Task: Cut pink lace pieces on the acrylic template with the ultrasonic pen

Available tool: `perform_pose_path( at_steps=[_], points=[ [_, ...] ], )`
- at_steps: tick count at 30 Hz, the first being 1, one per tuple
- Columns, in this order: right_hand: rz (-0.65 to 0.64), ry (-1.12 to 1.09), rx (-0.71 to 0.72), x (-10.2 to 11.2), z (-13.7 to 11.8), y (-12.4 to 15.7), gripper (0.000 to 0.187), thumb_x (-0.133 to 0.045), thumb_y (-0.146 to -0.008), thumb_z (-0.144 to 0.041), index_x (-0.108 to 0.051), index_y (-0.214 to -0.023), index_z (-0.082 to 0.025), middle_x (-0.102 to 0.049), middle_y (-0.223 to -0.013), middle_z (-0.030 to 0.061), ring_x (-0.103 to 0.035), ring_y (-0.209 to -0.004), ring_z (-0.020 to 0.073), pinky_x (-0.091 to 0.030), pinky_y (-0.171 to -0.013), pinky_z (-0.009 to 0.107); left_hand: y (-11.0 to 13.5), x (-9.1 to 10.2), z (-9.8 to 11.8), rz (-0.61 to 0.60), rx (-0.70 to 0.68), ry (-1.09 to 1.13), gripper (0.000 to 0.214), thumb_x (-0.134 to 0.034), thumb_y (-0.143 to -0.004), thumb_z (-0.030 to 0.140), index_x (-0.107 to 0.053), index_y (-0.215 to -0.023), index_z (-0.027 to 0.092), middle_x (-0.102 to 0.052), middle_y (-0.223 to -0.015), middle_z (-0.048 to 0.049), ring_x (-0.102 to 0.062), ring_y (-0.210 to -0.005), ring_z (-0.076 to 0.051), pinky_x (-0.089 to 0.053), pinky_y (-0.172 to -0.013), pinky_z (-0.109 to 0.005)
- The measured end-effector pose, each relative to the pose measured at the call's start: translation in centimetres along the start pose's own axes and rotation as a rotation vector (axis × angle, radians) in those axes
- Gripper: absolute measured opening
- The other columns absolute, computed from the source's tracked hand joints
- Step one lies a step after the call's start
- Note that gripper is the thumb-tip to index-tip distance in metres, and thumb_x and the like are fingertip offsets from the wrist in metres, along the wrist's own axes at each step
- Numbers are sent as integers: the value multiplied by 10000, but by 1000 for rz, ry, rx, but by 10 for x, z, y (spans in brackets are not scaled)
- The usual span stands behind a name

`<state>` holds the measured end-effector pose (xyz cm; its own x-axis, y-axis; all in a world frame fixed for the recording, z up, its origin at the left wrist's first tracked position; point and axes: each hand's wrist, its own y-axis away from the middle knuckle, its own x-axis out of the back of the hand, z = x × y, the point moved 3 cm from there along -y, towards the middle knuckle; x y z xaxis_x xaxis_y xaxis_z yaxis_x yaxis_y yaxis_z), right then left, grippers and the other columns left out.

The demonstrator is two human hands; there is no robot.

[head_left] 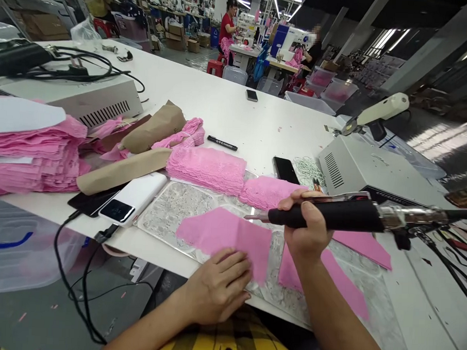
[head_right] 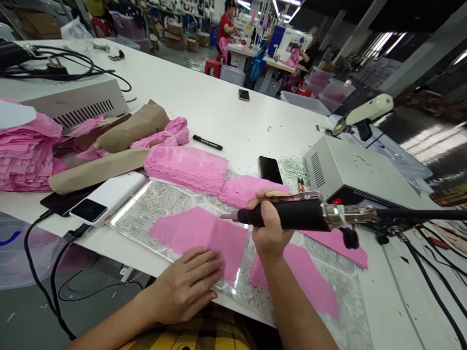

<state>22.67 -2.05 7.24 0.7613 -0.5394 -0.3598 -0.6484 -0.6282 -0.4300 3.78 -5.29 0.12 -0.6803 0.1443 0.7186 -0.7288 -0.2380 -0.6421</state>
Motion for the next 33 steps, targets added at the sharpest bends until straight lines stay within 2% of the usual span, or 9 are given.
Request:
perform_pose_path(
  at_steps=[7, 11, 19, 33],
  points=[
    [70, 21, -73, 61, -28, 1, 141, -614, -637, -275, -578, -741, -185, -538, -686, -23, -523, -486, 101, -463, -476, 279, 2, -5, 8, -76, -73, -54, 314, -565, -936, 265, -630, -1174, 71, -685, -1204, -164, -576, -1249, -277, -434, -1103, -453],
    [107, 30, -88, 80, -29, 7, 143, -615, -621, -274, -581, -730, -187, -547, -669, -22, -516, -481, 104, -475, -475, 290, -1, -9, 13, -106, -106, -39, 359, -545, -957, 299, -612, -1222, 67, -671, -1242, -157, -550, -1283, -275, -415, -1126, -454],
    [67, 0, -89, 75, -27, 13, 122, -602, -644, -255, -608, -747, -190, -579, -683, -11, -528, -482, 114, -474, -470, 297, 0, -16, 15, -177, -110, -61, 389, -576, -942, 321, -601, -1239, 71, -651, -1273, -177, -525, -1314, -274, -391, -1141, -474],
    [5, 11, -50, 71, -28, 18, 119, -574, -668, -217, -608, -778, -186, -594, -696, -4, -539, -486, 121, -483, -475, 304, -3, -14, 14, -146, -105, -41, 382, -553, -956, 314, -613, -1231, 56, -667, -1258, -150, -552, -1285, -279, -412, -1126, -467]
  ],
)
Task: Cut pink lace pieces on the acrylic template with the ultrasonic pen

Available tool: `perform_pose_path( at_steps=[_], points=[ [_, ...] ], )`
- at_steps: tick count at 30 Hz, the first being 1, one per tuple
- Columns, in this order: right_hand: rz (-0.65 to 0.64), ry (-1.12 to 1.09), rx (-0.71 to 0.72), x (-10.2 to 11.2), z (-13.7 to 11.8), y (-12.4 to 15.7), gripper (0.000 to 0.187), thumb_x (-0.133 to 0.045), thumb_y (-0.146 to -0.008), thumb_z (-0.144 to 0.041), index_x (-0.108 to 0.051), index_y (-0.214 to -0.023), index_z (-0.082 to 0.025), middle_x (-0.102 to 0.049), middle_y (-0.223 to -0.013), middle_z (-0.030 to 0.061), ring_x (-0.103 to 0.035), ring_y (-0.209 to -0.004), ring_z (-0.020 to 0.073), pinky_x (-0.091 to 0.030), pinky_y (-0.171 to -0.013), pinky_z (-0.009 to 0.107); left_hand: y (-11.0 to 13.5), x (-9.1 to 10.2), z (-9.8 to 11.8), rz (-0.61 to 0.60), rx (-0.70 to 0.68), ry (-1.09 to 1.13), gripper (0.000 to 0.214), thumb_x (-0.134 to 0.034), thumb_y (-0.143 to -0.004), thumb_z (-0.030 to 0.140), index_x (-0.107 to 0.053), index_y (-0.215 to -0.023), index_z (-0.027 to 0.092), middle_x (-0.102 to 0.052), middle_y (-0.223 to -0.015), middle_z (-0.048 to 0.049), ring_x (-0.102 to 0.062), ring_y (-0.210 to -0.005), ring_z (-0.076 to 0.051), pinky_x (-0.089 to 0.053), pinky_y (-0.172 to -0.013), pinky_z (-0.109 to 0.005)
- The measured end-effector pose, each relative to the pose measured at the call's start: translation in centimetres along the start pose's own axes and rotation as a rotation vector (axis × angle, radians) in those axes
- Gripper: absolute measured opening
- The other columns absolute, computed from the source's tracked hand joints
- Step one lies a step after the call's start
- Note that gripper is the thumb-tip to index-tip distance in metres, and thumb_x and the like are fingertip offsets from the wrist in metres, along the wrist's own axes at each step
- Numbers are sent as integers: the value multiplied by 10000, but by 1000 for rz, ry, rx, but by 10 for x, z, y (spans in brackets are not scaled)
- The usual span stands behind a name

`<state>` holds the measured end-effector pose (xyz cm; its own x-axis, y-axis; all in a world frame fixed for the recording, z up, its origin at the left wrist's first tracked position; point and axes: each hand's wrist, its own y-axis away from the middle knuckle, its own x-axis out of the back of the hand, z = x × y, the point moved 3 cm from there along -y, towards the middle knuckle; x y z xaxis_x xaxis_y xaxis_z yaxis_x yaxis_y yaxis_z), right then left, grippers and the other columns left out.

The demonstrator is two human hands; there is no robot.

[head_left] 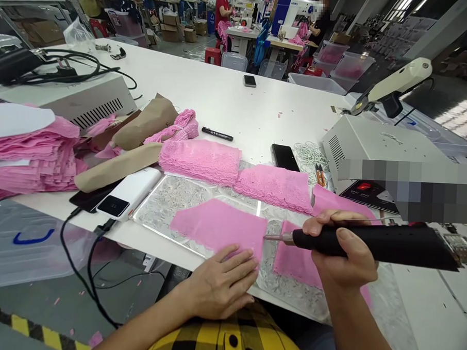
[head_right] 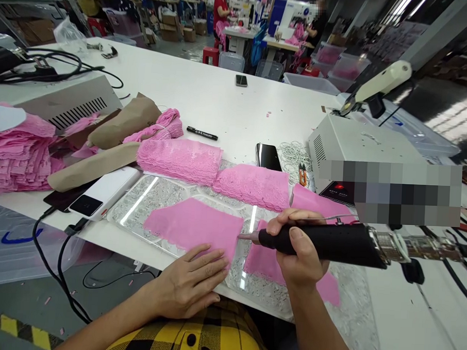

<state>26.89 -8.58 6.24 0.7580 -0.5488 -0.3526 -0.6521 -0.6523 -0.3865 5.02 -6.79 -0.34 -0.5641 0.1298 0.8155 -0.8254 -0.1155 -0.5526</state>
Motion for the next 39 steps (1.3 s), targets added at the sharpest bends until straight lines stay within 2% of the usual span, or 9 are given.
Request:
perform_pose_path(
  at_steps=[11, 18, 30, 32, 34, 36, 39],
  points=[
    [-21, -18, -12, -1, -5, 0, 89, -599, -682, -227, -625, -760, -193, -597, -690, -8, -541, -483, 117, -483, -464, 293, 0, 3, 0, -14, -14, 14, 375, -559, -942, 288, -608, -1228, 50, -668, -1253, -155, -544, -1292, -272, -410, -1125, -451],
    [-183, -112, -106, 1, -12, 12, 109, -619, -742, -250, -659, -832, -202, -603, -721, -2, -543, -496, 104, -493, -473, 275, -1, 8, 1, 60, -26, 39, 316, -523, -953, 270, -632, -1168, 66, -709, -1170, -146, -603, -1218, -245, -455, -1082, -412],
    [-269, -127, -102, -1, -6, 17, 88, -625, -796, -254, -651, -869, -211, -611, -755, -2, -570, -536, 109, -504, -499, 276, -3, 9, 1, 51, -23, 55, 320, -549, -941, 268, -624, -1172, 60, -709, -1163, -146, -616, -1194, -263, -472, -1049, -422],
    [-251, -118, -102, 0, -8, 16, 91, -616, -786, -248, -650, -863, -214, -608, -749, -3, -567, -526, 110, -496, -490, 278, -3, 10, 1, 57, -22, 58, 314, -555, -935, 256, -618, -1173, 61, -710, -1160, -149, -619, -1189, -261, -468, -1053, -424],
    [-177, -100, -80, 6, -14, 12, 104, -603, -757, -247, -650, -843, -212, -597, -732, -6, -552, -507, 108, -483, -479, 279, -6, 12, 3, 66, -16, 64, 296, -560, -930, 237, -613, -1167, 68, -713, -1149, -150, -619, -1185, -254, -467, -1055, -417],
    [-43, -63, -43, 20, -22, 6, 106, -589, -704, -243, -638, -791, -209, -577, -703, -12, -529, -488, 105, -469, -470, 281, -12, 13, 7, 82, -13, 71, 271, -569, -921, 211, -610, -1155, 81, -719, -1124, -148, -624, -1173, -239, -476, -1045, -398],
    [173, 26, 14, 52, -36, 0, 117, -558, -598, -229, -602, -705, -209, -542, -640, -21, -493, -457, 110, -431, -445, 282, -27, 11, 13, 97, -15, 61, 219, -568, -911, 167, -624, -1109, 91, -725, -1071, -137, -642, -1119, -228, -506, -994, -369]
  ],
)
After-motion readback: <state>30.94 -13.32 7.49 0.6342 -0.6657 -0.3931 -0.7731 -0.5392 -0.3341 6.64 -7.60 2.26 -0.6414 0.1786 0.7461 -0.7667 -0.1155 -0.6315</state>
